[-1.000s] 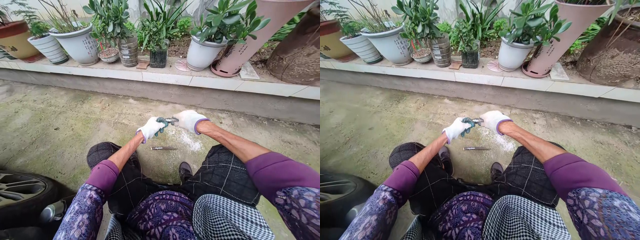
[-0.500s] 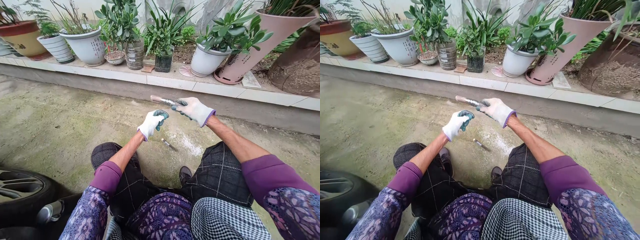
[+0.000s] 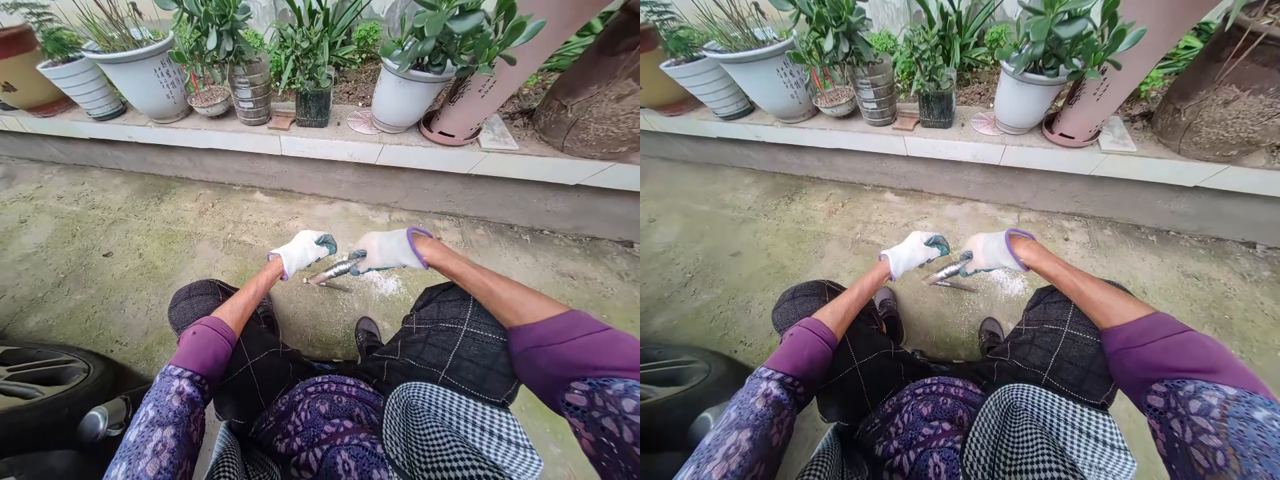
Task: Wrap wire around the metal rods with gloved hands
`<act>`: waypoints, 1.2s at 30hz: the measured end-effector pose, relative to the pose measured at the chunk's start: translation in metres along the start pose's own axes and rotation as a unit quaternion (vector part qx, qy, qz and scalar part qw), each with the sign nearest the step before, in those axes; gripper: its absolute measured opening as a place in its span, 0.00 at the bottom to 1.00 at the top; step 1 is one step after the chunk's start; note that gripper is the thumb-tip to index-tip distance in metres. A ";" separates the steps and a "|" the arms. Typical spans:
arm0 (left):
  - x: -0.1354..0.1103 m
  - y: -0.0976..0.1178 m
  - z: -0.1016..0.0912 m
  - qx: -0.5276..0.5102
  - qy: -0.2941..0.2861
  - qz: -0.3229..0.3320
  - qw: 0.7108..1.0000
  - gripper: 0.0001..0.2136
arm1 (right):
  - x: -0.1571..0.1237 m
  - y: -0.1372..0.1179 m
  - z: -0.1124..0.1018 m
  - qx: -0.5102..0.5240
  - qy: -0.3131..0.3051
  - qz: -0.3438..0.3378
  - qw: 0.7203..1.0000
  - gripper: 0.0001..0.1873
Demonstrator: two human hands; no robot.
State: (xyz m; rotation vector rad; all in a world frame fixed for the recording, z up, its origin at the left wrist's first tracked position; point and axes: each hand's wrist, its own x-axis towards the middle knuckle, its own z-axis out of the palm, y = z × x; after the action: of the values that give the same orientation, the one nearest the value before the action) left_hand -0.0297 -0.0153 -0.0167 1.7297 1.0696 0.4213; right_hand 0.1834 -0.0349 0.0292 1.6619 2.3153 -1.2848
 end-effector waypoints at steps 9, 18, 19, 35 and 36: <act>0.008 0.009 0.011 -0.141 0.056 -0.085 0.985 0.06 | 0.022 -0.006 -0.019 -0.298 0.092 0.067 0.948 0.17; 0.005 0.007 -0.003 -0.272 0.101 -0.035 0.956 0.07 | 0.030 -0.026 -0.040 -0.160 0.210 0.030 0.964 0.16; 0.005 0.006 -0.005 -0.276 0.109 -0.032 0.954 0.07 | 0.030 -0.030 -0.039 -0.109 0.209 0.029 0.971 0.16; 0.008 0.001 -0.013 -0.132 0.024 0.010 0.991 0.07 | -0.009 -0.013 -0.024 0.103 -0.128 0.005 0.986 0.15; 0.008 0.001 -0.011 -0.108 0.004 0.005 0.994 0.07 | -0.010 -0.009 -0.020 0.065 -0.140 0.011 0.988 0.14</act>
State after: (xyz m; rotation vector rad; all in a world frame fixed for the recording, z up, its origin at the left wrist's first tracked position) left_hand -0.0329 -0.0024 -0.0123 1.5441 0.9828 0.5312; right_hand 0.1890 -0.0309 0.0525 1.4238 2.0865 -1.5797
